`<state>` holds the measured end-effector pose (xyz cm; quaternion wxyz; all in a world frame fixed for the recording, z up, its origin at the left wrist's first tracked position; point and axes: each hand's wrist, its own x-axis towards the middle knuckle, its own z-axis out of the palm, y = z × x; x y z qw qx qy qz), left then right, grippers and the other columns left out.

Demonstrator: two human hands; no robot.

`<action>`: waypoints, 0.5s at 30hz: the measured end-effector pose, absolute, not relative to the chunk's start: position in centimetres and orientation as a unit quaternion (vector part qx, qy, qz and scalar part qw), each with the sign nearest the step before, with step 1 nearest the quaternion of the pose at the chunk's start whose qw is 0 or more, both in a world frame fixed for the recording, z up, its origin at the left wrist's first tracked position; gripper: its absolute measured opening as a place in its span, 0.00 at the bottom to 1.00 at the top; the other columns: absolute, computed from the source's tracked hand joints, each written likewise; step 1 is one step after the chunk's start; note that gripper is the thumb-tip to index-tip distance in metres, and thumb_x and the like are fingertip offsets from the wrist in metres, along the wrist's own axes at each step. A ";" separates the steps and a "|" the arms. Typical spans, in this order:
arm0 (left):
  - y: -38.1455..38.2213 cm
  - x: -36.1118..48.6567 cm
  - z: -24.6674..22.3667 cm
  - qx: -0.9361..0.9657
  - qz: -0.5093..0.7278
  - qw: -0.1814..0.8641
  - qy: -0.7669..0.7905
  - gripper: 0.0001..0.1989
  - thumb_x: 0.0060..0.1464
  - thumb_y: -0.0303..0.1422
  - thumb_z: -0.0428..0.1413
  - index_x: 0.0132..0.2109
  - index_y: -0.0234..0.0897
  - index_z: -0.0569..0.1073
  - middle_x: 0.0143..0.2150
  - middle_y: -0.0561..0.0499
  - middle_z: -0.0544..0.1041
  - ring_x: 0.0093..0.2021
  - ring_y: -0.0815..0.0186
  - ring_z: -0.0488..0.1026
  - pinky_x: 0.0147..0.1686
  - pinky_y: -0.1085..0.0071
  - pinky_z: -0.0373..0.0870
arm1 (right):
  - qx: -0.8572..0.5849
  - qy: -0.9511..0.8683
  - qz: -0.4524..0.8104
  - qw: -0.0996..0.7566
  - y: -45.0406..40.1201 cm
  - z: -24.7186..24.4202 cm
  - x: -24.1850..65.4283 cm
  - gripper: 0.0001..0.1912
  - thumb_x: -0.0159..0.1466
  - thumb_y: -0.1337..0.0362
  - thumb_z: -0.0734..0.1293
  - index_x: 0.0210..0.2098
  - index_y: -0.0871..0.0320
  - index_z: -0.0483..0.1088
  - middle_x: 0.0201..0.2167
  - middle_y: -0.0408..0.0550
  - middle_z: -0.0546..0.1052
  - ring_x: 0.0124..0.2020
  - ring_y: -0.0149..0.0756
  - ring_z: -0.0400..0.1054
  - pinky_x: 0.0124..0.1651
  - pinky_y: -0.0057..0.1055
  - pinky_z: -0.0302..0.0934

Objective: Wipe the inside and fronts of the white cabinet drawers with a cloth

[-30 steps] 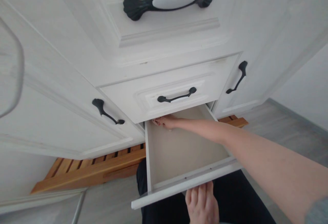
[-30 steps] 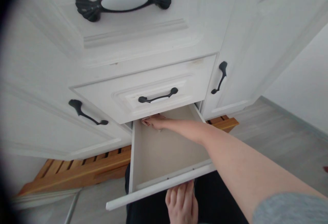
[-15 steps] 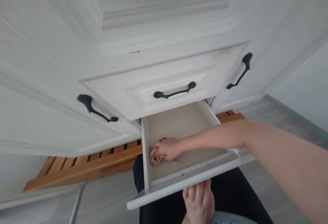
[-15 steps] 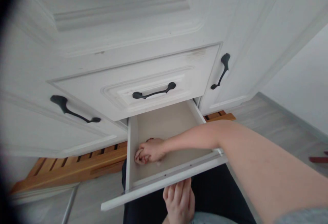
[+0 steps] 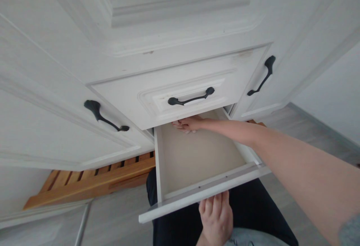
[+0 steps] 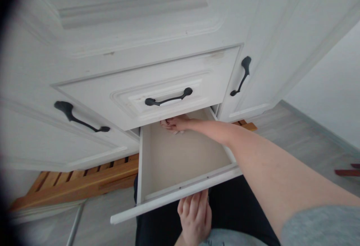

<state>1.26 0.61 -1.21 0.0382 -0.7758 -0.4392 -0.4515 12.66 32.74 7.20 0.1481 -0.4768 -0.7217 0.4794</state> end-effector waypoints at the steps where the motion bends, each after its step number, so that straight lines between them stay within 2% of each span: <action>1: 0.6 1.1 -1.2 -0.781 -0.446 0.039 -0.435 0.21 0.56 0.28 0.57 0.57 0.40 0.77 0.45 0.49 0.82 0.49 0.62 0.72 0.56 0.62 0.61 | -0.479 -0.749 0.432 0.153 32.2 6.5 12.7 0.13 0.64 0.60 0.70 0.45 0.62 0.74 0.55 0.53 0.72 0.56 0.42 0.67 0.60 0.42 0.63; 3: 0.7 0.9 -1.2 -0.795 -0.433 0.043 -0.423 0.21 0.55 0.29 0.58 0.57 0.40 0.77 0.46 0.49 0.82 0.49 0.63 0.73 0.56 0.63 0.61 | -0.457 -0.817 0.325 0.133 30.3 5.1 12.5 0.17 0.58 0.61 0.75 0.46 0.57 0.74 0.65 0.55 0.65 0.65 0.55 0.56 0.64 0.55 0.55; 5: 0.6 0.7 -1.3 -0.801 -0.427 0.048 -0.416 0.23 0.54 0.29 0.59 0.57 0.41 0.76 0.46 0.50 0.82 0.49 0.63 0.73 0.56 0.64 0.61 | -0.385 -0.891 0.226 0.086 27.5 4.0 12.2 0.19 0.57 0.59 0.74 0.48 0.54 0.74 0.69 0.53 0.61 0.66 0.61 0.53 0.63 0.58 0.52; 8: 0.5 0.6 -1.7 -0.802 -0.426 0.045 -0.416 0.23 0.53 0.29 0.59 0.57 0.40 0.76 0.47 0.49 0.82 0.49 0.63 0.74 0.56 0.64 0.61 | -0.227 -0.948 0.216 0.049 22.8 3.4 11.9 0.16 0.59 0.65 0.69 0.47 0.51 0.74 0.68 0.49 0.64 0.60 0.52 0.61 0.59 0.49 0.56; 11: 0.5 0.7 -1.6 -0.804 -0.425 0.041 -0.413 0.23 0.54 0.28 0.58 0.58 0.39 0.76 0.47 0.49 0.82 0.50 0.62 0.74 0.57 0.63 0.61 | -0.118 -0.941 0.315 0.044 19.2 4.0 12.3 0.12 0.60 0.70 0.65 0.42 0.53 0.75 0.64 0.47 0.69 0.55 0.42 0.67 0.55 0.38 0.60; 15: 0.5 0.7 -1.1 -0.807 -0.415 0.049 -0.417 0.23 0.54 0.28 0.58 0.58 0.40 0.76 0.48 0.49 0.82 0.51 0.62 0.74 0.57 0.63 0.62 | -0.164 -0.881 0.444 -0.010 20.4 6.0 14.7 0.10 0.55 0.72 0.66 0.35 0.56 0.75 0.56 0.46 0.75 0.52 0.39 0.70 0.48 0.30 0.63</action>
